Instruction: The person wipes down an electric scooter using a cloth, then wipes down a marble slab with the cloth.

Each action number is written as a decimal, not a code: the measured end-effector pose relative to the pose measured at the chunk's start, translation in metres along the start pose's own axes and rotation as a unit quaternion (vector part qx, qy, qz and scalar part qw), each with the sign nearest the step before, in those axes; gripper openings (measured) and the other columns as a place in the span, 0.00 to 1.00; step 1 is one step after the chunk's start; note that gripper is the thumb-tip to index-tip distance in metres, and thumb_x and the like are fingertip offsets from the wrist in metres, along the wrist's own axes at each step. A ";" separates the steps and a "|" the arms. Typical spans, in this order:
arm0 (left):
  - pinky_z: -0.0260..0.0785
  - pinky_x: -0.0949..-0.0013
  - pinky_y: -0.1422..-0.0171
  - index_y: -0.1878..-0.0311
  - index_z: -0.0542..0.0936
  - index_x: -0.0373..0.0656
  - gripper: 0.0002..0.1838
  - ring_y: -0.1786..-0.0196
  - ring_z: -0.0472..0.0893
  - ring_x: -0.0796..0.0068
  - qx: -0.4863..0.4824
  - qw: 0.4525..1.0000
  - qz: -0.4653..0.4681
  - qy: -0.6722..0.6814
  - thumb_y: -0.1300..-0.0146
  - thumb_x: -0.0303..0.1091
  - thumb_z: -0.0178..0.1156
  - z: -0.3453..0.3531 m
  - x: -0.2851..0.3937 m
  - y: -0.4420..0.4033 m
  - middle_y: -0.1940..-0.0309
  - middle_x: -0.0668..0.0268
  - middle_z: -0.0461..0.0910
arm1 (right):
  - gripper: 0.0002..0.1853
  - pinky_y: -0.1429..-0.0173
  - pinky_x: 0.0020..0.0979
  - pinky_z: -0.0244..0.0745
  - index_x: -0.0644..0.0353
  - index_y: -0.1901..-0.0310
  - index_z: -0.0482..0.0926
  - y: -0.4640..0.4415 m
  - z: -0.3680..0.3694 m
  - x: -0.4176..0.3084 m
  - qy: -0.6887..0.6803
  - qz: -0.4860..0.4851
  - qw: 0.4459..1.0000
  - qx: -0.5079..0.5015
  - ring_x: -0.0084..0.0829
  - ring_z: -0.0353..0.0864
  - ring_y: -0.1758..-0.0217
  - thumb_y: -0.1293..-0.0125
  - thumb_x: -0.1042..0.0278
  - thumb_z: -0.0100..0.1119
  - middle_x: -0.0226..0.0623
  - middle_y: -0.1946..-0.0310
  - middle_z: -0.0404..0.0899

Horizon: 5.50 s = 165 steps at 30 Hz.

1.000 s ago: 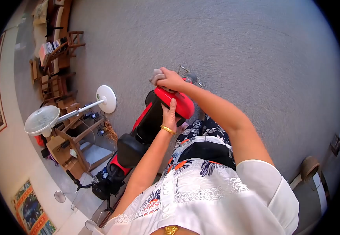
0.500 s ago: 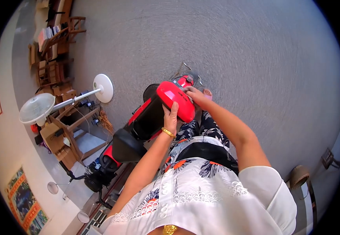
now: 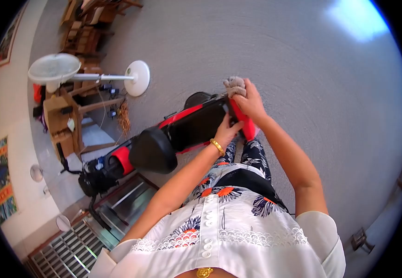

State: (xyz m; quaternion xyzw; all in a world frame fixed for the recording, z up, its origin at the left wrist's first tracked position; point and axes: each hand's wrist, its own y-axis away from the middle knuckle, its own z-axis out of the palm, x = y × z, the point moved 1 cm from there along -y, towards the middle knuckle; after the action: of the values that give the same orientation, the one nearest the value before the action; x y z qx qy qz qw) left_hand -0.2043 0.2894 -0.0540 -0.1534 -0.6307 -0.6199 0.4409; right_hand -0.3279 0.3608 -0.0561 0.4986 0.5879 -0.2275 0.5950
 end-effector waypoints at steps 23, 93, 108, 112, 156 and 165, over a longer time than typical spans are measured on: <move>0.66 0.73 0.47 0.41 0.66 0.41 0.24 0.48 0.71 0.75 0.266 0.915 0.245 0.177 0.38 0.40 0.55 -0.292 -0.036 0.220 0.48 0.62 0.71 | 0.26 0.48 0.36 0.67 0.60 0.48 0.65 0.193 0.314 -0.092 0.000 -0.067 0.948 -0.312 0.42 0.71 0.48 0.49 0.65 0.59 0.44 0.52 0.71; 0.54 0.49 0.37 0.44 0.70 0.47 0.29 0.38 0.61 0.55 -0.063 0.629 0.481 -0.607 0.52 0.40 0.62 -0.324 0.007 0.194 0.42 0.57 0.64 | 0.19 0.49 0.36 0.70 0.54 0.44 0.68 0.195 0.268 -0.017 0.277 -0.116 0.906 0.298 0.45 0.75 0.51 0.35 0.62 0.37 0.44 0.50 0.73; 0.55 0.54 0.39 0.53 0.75 0.42 0.21 0.42 0.66 0.54 -0.156 0.842 0.413 -0.310 0.52 0.37 0.63 -0.267 0.052 0.155 0.48 0.57 0.71 | 0.13 0.50 0.22 0.66 0.64 0.54 0.73 0.212 0.279 -0.142 -0.035 -0.219 0.947 0.234 0.29 0.75 0.56 0.39 0.73 0.46 0.42 0.57 0.75; 0.58 0.56 0.41 0.48 0.72 0.44 0.27 0.41 0.65 0.53 -0.126 0.775 0.461 -0.413 0.54 0.38 0.64 -0.276 0.046 0.135 0.44 0.58 0.69 | 0.12 0.50 0.31 0.66 0.61 0.55 0.73 0.186 0.276 -0.093 0.182 -0.211 0.911 0.304 0.37 0.74 0.56 0.41 0.72 0.48 0.41 0.60 0.75; 0.66 0.63 0.49 0.51 0.73 0.43 0.23 0.54 0.77 0.55 -0.179 0.840 0.129 -0.496 0.47 0.46 0.54 -0.301 0.098 0.038 0.60 0.50 0.77 | 0.18 0.31 0.41 0.46 0.57 0.51 0.73 0.241 0.289 -0.033 0.392 -0.422 0.815 0.071 0.31 0.61 0.36 0.43 0.66 0.45 0.35 0.43 0.68; 0.70 0.60 0.51 0.59 0.77 0.39 0.24 0.58 0.79 0.54 -0.485 0.377 0.062 -0.787 0.53 0.49 0.52 -0.140 0.054 0.094 0.63 0.51 0.79 | 0.20 0.33 0.41 0.48 0.57 0.51 0.71 0.240 0.286 -0.033 0.395 -0.434 0.808 0.038 0.29 0.64 0.40 0.46 0.64 0.44 0.33 0.47 0.69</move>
State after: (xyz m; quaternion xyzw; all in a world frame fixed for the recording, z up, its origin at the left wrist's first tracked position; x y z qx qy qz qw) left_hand -0.1136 0.1598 0.0252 -0.7983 -0.2744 -0.3918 -0.3659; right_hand 0.0063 0.2005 -0.0015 0.2604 0.9184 -0.2678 0.1305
